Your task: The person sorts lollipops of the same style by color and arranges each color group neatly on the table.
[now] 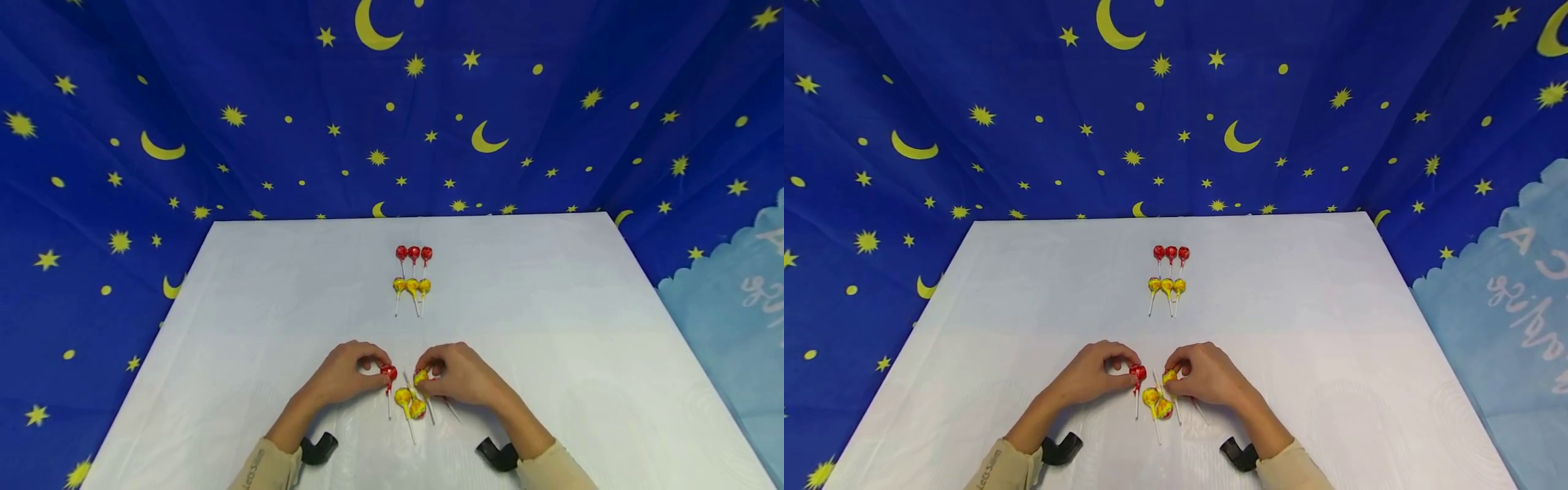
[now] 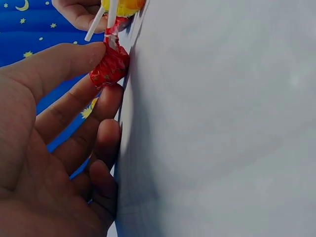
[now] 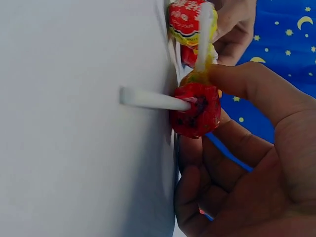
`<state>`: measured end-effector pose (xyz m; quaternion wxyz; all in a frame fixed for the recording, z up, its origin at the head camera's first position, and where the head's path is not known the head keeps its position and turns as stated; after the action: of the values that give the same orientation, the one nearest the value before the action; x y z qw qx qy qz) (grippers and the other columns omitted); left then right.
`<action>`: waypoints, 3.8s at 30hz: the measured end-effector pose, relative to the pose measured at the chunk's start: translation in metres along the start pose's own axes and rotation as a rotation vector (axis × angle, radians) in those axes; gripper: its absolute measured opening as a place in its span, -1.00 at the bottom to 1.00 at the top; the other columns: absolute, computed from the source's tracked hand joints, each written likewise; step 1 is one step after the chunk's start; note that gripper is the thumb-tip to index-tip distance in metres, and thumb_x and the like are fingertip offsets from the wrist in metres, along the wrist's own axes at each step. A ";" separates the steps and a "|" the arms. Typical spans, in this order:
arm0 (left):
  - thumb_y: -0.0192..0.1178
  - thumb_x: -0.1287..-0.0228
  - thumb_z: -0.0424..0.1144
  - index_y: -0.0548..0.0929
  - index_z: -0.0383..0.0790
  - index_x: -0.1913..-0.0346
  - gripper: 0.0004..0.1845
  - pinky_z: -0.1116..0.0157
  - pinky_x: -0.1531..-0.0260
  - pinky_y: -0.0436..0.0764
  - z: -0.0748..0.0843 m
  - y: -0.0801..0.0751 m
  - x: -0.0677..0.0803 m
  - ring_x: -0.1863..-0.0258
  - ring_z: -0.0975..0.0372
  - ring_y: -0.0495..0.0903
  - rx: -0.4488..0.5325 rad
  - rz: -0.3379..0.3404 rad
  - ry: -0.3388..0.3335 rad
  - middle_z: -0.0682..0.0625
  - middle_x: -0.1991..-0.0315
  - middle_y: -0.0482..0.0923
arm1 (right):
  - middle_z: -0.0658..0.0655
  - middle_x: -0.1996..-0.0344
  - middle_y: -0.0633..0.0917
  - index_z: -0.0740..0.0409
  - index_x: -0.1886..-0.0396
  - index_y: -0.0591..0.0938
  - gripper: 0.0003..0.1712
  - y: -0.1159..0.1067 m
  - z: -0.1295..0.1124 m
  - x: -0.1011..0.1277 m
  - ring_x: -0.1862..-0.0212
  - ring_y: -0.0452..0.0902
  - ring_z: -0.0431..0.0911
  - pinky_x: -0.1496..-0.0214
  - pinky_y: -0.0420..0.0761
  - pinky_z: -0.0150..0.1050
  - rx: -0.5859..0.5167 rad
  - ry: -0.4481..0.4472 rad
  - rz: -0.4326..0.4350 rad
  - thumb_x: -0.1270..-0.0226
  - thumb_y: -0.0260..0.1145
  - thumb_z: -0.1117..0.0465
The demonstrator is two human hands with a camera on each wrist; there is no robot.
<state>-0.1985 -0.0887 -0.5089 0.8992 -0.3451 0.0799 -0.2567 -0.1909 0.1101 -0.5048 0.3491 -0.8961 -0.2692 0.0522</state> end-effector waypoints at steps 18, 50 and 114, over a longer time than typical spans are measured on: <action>0.40 -0.11 0.00 0.69 0.18 0.20 -0.81 0.30 0.36 0.41 -0.007 0.001 0.004 0.41 0.31 0.44 0.002 0.007 -0.012 0.22 0.40 0.53 | -0.11 0.51 0.61 -0.12 0.25 0.71 -0.82 -0.028 0.013 -0.011 0.45 0.48 -0.18 0.42 0.49 -0.26 -0.116 0.099 0.174 -0.11 0.47 0.08; 0.40 -0.11 0.03 0.69 0.18 0.21 -0.81 0.28 0.36 0.40 -0.005 0.003 0.000 0.41 0.27 0.44 0.044 0.008 0.001 0.16 0.41 0.54 | 0.01 0.36 0.67 0.07 0.19 0.72 -0.71 -0.090 0.051 -0.051 0.33 0.50 -0.09 0.35 0.47 -0.19 0.027 0.216 0.428 -0.11 0.45 0.05; 0.38 -0.13 0.03 0.68 0.22 0.20 -0.82 0.29 0.36 0.41 -0.009 0.007 0.004 0.41 0.31 0.42 0.050 0.031 -0.018 0.24 0.35 0.56 | -0.05 0.26 0.66 0.11 0.06 0.69 -0.66 -0.079 0.022 -0.038 0.30 0.52 -0.09 0.30 0.52 -0.16 -0.070 0.066 0.252 -0.21 0.42 0.06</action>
<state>-0.1955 -0.0915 -0.5200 0.9121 -0.3237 0.0707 -0.2416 -0.2645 0.1521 -0.4727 0.3168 -0.9357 -0.1448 0.0566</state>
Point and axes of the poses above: each hand's wrist, its own x-axis away from the middle knuckle, its own y-axis out of the palm, z = x × y, the point moved 6 cm from there along -x, towards the middle knuckle
